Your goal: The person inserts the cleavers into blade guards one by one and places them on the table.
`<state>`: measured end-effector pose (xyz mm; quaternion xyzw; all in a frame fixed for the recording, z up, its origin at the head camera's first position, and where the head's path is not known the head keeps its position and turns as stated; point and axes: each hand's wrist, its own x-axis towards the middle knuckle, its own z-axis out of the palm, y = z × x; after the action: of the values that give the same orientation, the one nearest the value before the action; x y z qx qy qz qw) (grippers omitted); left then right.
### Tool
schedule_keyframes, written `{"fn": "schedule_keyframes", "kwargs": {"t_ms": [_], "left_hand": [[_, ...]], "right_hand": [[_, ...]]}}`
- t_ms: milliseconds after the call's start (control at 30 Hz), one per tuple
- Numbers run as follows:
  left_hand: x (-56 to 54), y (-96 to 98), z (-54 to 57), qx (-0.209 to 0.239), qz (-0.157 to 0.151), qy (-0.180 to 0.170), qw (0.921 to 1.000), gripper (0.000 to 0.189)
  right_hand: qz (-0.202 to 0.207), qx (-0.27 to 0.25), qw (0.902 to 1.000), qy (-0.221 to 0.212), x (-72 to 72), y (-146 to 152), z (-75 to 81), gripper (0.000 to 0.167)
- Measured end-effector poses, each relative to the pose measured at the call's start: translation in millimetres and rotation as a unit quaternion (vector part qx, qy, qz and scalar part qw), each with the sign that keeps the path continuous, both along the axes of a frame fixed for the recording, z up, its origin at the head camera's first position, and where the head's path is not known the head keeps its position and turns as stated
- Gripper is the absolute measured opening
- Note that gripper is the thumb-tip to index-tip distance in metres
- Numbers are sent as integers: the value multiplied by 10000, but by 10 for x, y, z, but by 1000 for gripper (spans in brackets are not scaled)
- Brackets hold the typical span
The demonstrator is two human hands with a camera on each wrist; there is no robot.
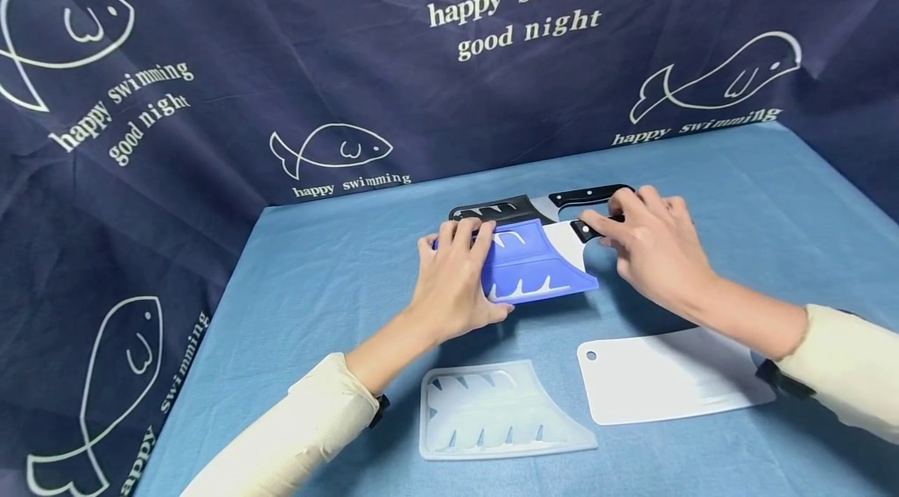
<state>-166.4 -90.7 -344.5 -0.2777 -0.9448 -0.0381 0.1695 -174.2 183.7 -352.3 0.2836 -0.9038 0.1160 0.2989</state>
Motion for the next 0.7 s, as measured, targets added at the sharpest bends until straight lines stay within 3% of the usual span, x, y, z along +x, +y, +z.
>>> {"fn": "schedule_keyframes", "kwargs": {"t_ms": [700], "left_hand": [[-120, 86, -54, -331, 197, -932, 9949, 107]], "right_hand": [[-97, 292, 9959, -847, -66, 15, -34, 43]]}}
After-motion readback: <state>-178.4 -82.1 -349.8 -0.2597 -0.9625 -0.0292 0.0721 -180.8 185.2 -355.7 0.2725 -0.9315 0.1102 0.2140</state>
